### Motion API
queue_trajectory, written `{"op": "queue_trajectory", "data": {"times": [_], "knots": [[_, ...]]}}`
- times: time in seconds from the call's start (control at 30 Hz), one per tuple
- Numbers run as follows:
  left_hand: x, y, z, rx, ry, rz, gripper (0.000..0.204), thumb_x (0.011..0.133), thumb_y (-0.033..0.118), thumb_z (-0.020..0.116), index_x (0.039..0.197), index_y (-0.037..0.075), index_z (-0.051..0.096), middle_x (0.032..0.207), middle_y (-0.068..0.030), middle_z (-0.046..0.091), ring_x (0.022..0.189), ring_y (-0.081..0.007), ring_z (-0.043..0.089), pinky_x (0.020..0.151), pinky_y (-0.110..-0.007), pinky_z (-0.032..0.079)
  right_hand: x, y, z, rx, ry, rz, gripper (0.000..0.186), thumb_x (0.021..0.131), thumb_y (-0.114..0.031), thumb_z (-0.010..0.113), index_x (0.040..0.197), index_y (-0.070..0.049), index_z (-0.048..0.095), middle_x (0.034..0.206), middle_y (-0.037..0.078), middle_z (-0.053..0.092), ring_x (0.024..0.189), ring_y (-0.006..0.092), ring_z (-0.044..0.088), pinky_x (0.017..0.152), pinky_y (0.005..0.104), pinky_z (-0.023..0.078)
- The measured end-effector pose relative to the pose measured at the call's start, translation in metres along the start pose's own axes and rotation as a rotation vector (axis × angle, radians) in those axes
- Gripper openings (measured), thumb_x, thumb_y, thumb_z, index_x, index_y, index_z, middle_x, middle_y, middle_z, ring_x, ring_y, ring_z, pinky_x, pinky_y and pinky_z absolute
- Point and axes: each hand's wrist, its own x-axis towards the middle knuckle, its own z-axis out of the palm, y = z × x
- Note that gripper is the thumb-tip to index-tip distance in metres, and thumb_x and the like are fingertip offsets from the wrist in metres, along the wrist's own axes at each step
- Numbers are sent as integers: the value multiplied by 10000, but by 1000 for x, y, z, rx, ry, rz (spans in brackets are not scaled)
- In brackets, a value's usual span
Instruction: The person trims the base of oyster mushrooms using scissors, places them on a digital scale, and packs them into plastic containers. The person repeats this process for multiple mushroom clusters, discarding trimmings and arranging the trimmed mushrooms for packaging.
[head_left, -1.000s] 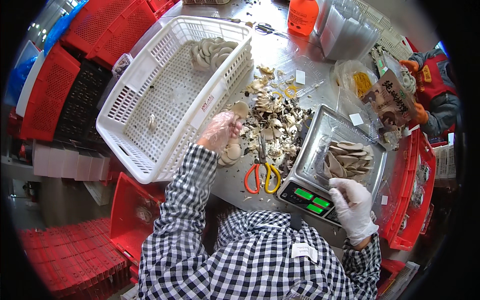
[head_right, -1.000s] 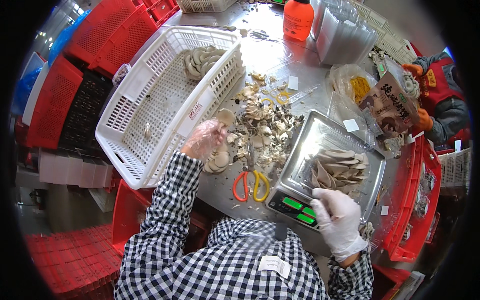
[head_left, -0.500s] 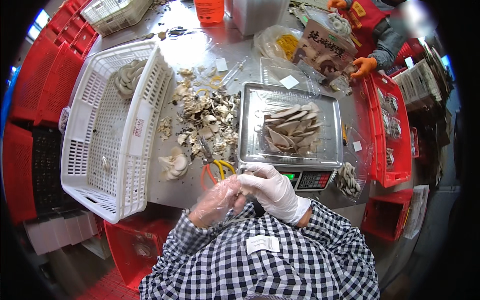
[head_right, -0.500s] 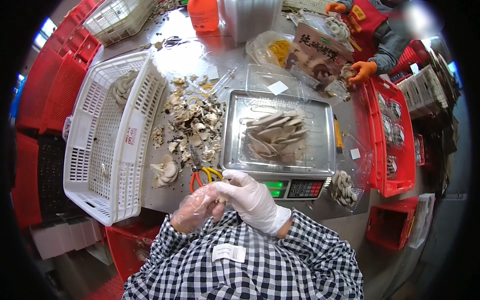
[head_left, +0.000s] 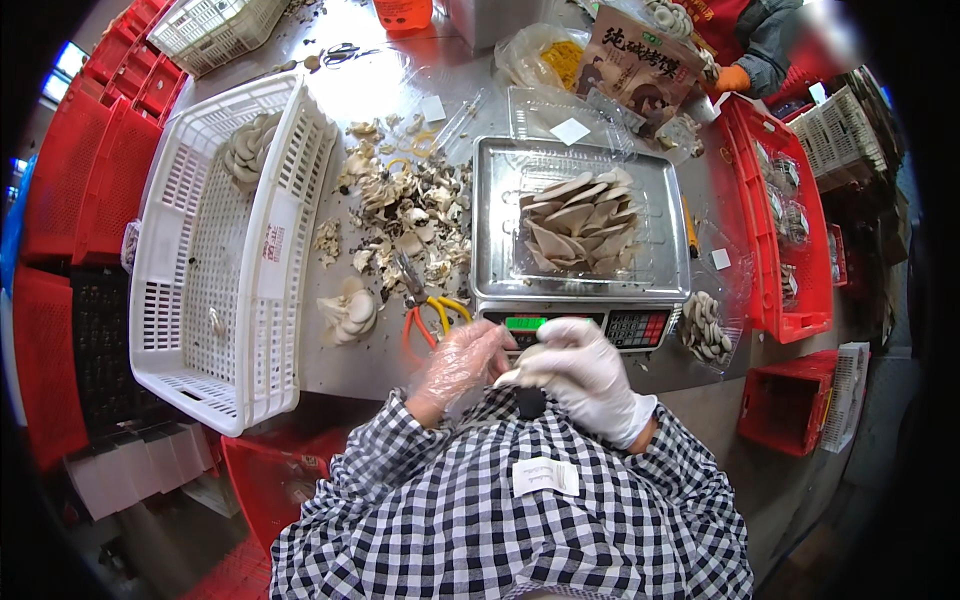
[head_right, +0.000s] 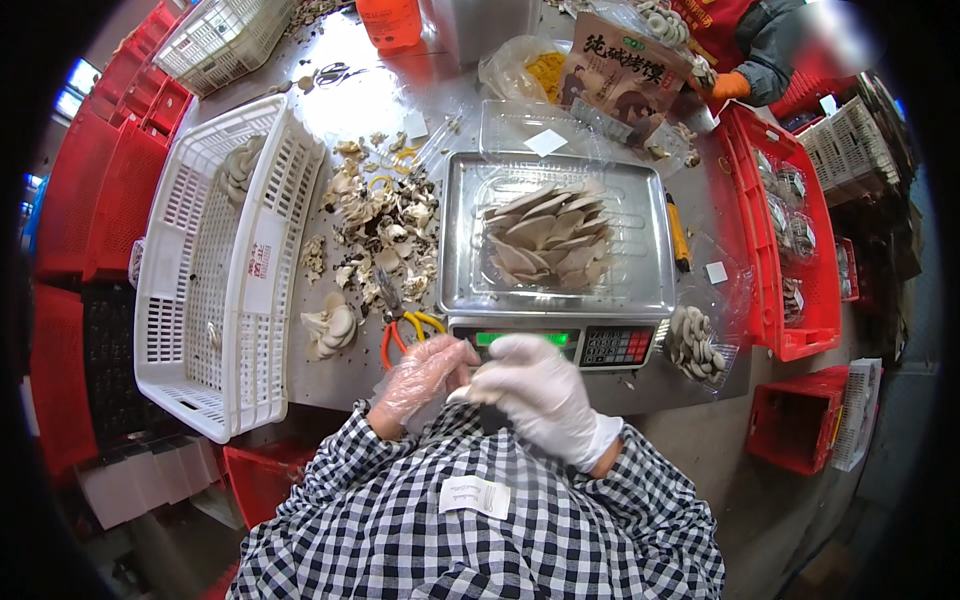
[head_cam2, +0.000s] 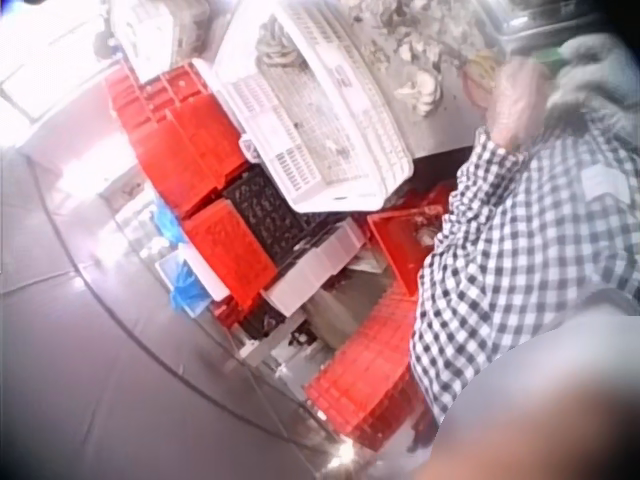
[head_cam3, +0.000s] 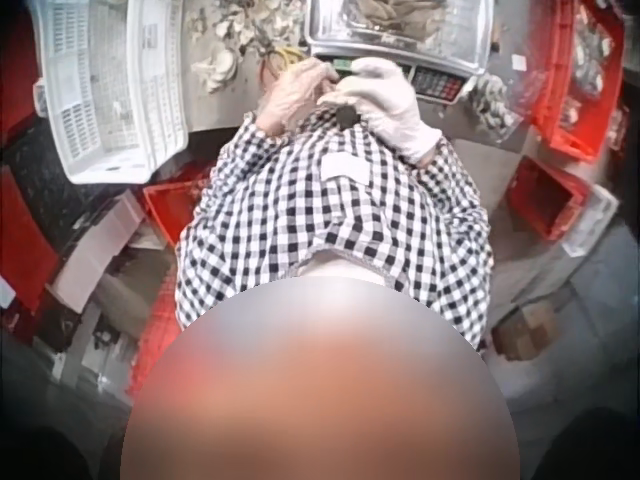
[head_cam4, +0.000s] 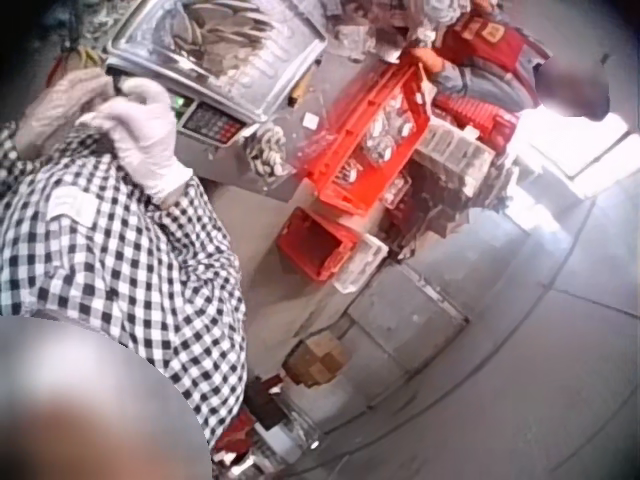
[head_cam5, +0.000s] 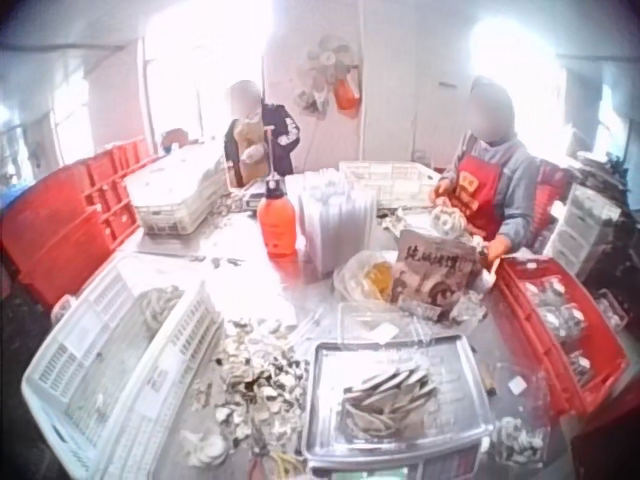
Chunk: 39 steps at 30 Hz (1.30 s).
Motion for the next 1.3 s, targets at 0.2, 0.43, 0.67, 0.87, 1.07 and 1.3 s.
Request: {"op": "queue_trajectory", "data": {"times": [0.2, 0.43, 0.67, 0.87, 1.07, 1.3], "knots": [[-20, 8, -6, 824, 188, 557, 257, 946, 142, 687, 1170, 27, 636, 977, -149, 682, 855, -241, 698, 732, -369, 568, -8, 3, -11, 361, 149, 334, 137, 978, -65, 674, 1106, -16, 676, 1118, 75, 636, 1039, 163, 666, 949, 298, 556], [-31, 25, 25, 576, 104, 483, 186, 957, 189, 707, 1009, 11, 688, 912, -121, 696, 859, -231, 704, 733, -335, 566, -7, -8, -19, 82, -26, 391, 123, 964, -86, 699, 1072, -27, 696, 1052, 69, 686, 985, 159, 677, 903, 301, 557], [-29, 13, 1, 561, 297, 371, 294, 989, 210, 684, 790, 5, 617, 673, -72, 533, 598, -176, 466, 571, -343, 403, 42, -29, -78, -719, 183, 9, 234, 888, 11, 705, 1100, -70, 648, 992, 115, 719, 935, 245, 732, 764, 353, 588], [-26, 10, 1, 592, 251, 343, 296, 996, 231, 674, 807, 9, 626, 670, -58, 530, 608, -140, 470, 577, -323, 408, 63, 7, -86, -1103, -37, -20, 151, 864, -109, 661, 1007, -111, 613, 908, 116, 640, 813, 334, 654, 696, 443, 524], [-28, 5, -16, 374, 439, 342, 206, 1005, 196, 658, 1052, -4, 644, 850, -15, 632, 773, -71, 565, 697, -247, 489, 63, -7, -67, -1121, 16, 63, 387, 859, -86, 678, 1233, -131, 591, 1076, 116, 631, 878, 333, 668, 739, 443, 543], [-36, 14, -48, 90, 678, 404, 149, 1042, 144, 590, 942, 39, 621, 779, 21, 569, 689, -60, 515, 627, -222, 430, 26, -15, -92, -852, 231, 166, 484, 869, -21, 691, 1333, -118, 595, 1192, 112, 652, 946, 288, 694, 786, 358, 563]]}}
